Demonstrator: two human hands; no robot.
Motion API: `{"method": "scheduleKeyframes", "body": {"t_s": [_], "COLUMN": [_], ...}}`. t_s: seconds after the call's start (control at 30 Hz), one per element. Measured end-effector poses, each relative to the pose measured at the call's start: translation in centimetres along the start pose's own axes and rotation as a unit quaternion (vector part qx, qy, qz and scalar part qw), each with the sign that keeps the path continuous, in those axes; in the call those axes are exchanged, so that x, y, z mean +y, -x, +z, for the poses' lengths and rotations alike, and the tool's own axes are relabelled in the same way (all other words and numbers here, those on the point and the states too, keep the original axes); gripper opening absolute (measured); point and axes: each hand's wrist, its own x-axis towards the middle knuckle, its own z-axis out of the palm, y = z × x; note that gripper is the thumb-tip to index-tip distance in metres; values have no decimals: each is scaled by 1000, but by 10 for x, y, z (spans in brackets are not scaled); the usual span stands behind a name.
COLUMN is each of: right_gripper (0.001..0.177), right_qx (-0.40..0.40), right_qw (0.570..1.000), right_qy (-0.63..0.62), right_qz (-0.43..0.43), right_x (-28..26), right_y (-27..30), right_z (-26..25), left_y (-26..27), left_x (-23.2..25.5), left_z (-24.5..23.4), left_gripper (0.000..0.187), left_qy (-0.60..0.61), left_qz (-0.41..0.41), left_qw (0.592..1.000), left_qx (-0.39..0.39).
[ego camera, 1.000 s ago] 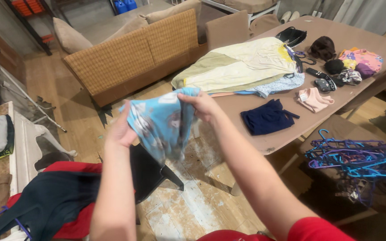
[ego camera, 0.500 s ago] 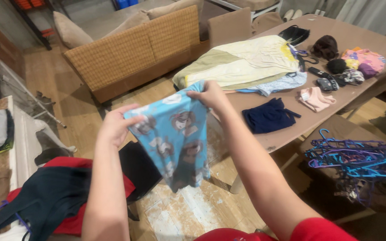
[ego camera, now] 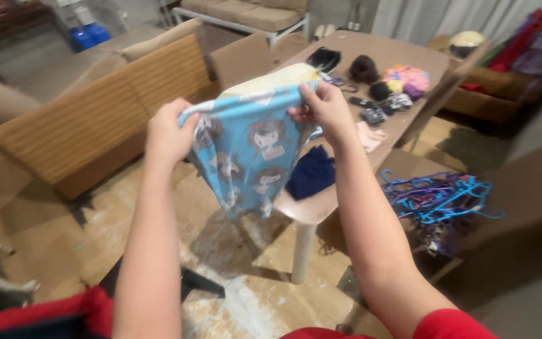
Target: The person organizes a pile of laundry on a table by placing a blue tank top, a red shirt, a dark shirt, and a pair of yellow patterned pants onto hangers.
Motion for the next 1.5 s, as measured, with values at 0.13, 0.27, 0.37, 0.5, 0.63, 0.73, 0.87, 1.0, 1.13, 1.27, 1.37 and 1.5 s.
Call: {"method": "scheduleKeyframes", "body": {"t_s": [0.13, 0.27, 0.37, 0.5, 0.63, 0.73, 0.87, 1.0, 1.13, 1.27, 1.37, 1.5], "right_gripper": [28, 27, 27, 22, 23, 37, 25, 27, 32, 33, 43, 63], "right_qx": [40, 37, 30, -16, 9, -56, -174, -148, -136, -103, -70, 35], "right_qw": [998, 996, 992, 976, 985, 991, 953, 857, 870, 888, 946, 966], "right_qy": [-46, -42, -47, -141, -160, -119, 87, 194, 103, 225, 105, 112], "right_qz": [-31, -63, -114, -164, -68, 32, 234, 455, 463, 388, 300, 230], "right_x": [10, 19, 13, -11, -4, 49, 153, 216, 224, 206, 220, 282], "right_y": [-37, -71, -89, -94, -50, 14, 88, 152, 140, 74, 5, -48], "right_z": [-47, -87, -114, -140, -174, -226, -286, -294, -283, -261, -241, -235], "left_y": [-46, -91, -121, -129, -73, 18, 138, 257, 274, 219, 164, 130], "left_x": [-3, -9, 3, 42, 62, 59, 30, 2, -7, -21, -63, -121], "left_z": [90, 161, 181, 175, 163, 187, 263, 323, 332, 309, 323, 375], "left_gripper": [12, 8, 5, 5, 14, 25, 24, 21, 19, 26, 34, 59], "left_qy": [184, 328, 449, 624, 564, 440, 354, 290, 323, 360, 331, 301], "left_qz": [-91, -180, -170, -110, -71, -120, -99, -289, -373, -380, -363, -277], "left_qw": [979, 927, 875, 773, 812, 843, 791, 752, 738, 782, 850, 913], "left_qx": [-19, 25, 55, 27, -135, -285, -490, -517, -460, -339, -189, -2]}}
